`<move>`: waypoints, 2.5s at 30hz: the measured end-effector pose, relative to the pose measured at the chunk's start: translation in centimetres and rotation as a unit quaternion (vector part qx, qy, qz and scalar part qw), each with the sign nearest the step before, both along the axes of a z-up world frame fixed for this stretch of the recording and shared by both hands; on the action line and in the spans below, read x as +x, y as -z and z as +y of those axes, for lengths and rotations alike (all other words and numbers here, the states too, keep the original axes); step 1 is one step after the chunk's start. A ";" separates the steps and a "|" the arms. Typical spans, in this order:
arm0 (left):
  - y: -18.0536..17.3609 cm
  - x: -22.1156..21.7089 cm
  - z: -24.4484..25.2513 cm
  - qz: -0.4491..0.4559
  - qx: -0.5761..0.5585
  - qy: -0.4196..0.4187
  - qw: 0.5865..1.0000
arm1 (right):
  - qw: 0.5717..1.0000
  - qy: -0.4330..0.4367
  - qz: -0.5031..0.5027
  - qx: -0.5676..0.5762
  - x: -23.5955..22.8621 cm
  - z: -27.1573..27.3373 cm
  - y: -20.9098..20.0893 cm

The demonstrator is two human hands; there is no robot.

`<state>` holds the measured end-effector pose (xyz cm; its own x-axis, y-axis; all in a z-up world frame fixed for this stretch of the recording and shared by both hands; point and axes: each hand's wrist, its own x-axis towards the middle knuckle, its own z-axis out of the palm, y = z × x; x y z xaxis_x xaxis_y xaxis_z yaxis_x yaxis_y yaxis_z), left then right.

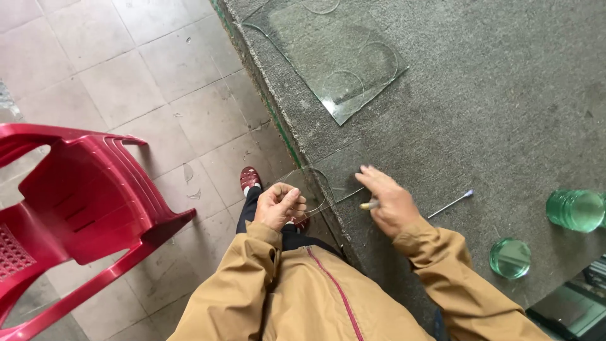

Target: Cutting circular shapes from a glass sheet using a manual glass cutter and snapping the glass along the score lines.

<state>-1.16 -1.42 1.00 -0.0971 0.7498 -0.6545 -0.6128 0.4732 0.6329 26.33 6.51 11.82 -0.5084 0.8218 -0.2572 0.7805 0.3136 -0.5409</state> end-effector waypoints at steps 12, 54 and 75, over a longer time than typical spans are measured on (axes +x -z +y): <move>-11.2 9.3 3.4 -0.115 0.052 0.251 0.960 | 0.689 0.507 0.464 -0.229 1.4 -8.9 -4.7; -15.7 15.7 -13.7 -0.012 0.099 0.687 0.720 | 0.463 0.867 0.097 0.157 -13.1 -45.1 -8.2; -4.0 4.8 -3.8 0.391 0.169 0.380 0.821 | 0.427 0.787 0.445 0.038 4.6 -29.0 -1.2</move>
<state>3.67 -5.22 4.97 0.1908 0.9148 -0.3560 0.4345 0.2465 0.8663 30.93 -22.47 13.06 0.8194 0.3147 -0.4791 -0.4453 -0.1769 -0.8777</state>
